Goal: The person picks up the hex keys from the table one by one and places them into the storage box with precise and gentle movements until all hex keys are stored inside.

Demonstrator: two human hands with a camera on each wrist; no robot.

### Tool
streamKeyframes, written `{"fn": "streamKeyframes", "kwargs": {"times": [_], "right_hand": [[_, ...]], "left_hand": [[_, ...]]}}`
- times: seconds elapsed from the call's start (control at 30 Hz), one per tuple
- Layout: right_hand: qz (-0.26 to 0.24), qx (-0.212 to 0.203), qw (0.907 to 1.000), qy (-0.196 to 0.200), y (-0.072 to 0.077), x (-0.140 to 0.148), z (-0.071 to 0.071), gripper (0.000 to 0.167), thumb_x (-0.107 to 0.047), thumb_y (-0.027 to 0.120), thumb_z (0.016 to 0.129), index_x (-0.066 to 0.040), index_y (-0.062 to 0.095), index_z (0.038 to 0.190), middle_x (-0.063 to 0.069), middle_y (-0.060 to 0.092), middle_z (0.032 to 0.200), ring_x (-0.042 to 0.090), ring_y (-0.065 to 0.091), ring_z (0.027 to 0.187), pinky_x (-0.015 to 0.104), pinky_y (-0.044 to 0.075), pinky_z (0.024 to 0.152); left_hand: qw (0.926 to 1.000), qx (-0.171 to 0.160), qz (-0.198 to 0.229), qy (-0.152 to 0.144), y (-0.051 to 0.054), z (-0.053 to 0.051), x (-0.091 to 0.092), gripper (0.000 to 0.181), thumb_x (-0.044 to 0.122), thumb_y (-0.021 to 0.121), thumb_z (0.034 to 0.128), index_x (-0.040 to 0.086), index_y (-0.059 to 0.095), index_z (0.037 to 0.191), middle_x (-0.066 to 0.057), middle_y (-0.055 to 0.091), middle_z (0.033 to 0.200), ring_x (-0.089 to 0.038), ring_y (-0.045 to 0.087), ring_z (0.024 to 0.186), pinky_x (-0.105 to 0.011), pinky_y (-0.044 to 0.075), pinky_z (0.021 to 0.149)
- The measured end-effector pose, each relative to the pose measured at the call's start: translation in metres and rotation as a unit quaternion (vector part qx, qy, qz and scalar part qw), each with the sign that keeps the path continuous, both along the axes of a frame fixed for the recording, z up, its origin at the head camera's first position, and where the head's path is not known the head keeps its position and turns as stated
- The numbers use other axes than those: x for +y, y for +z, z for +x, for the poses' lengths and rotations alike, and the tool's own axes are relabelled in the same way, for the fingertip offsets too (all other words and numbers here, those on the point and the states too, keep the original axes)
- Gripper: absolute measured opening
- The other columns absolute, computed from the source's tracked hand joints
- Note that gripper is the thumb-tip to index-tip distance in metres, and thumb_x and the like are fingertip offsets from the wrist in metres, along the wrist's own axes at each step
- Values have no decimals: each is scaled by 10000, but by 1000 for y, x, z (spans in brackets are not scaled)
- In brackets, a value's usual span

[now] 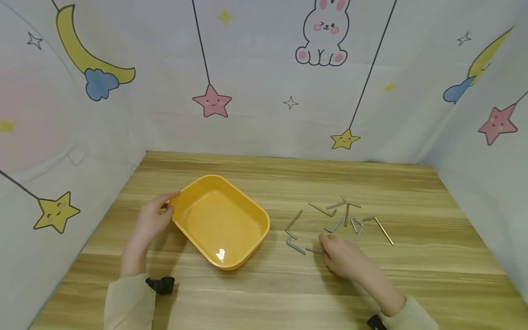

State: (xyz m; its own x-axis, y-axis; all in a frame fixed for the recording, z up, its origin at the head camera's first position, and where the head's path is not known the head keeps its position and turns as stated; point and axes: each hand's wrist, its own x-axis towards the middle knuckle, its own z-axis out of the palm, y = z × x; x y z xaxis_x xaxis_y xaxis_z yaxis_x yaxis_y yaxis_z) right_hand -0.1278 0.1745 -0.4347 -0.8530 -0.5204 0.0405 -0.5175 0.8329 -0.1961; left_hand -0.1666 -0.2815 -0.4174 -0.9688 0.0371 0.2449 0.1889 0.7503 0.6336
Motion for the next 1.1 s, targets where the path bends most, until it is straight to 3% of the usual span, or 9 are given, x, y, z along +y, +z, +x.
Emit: {"fn": "streamKeyframes", "kwargs": {"times": [0.2,0.5,0.87,1.1], "right_hand": [[275,-322,9989,-184,6,-4,-2,145,8,635,738,-72,515,747,13,498,663,133,427,559,288,372,482],[180,-771,9969,32,10,-2,-9,149,21,577,679,-89,478,700,-27,409,597,116,356,534,237,291,462],[83,-401,9991,132,14,0,-9,238,21,593,694,-141,419,692,-56,377,583,85,348,514,204,283,452],[-24,-269,9995,187,22,-3,-8,181,1,569,713,-137,455,737,-62,425,652,76,377,542,197,307,461]], "left_hand": [[10000,-55,22,-24,0,0,-1,396,-49,482,911,-69,552,1300,-311,546,1309,-466,544,1146,-576,493,893],[9999,-129,35,-21,3,1,0,394,-40,489,915,-61,553,1303,-307,542,1316,-463,543,1143,-573,489,900],[9999,-145,47,-19,2,1,-1,398,-45,484,917,-63,547,1309,-310,536,1322,-469,543,1145,-577,494,896],[9998,-189,23,-20,2,1,-1,401,-36,472,920,-62,542,1314,-309,534,1325,-470,549,1132,-576,498,891]]}}
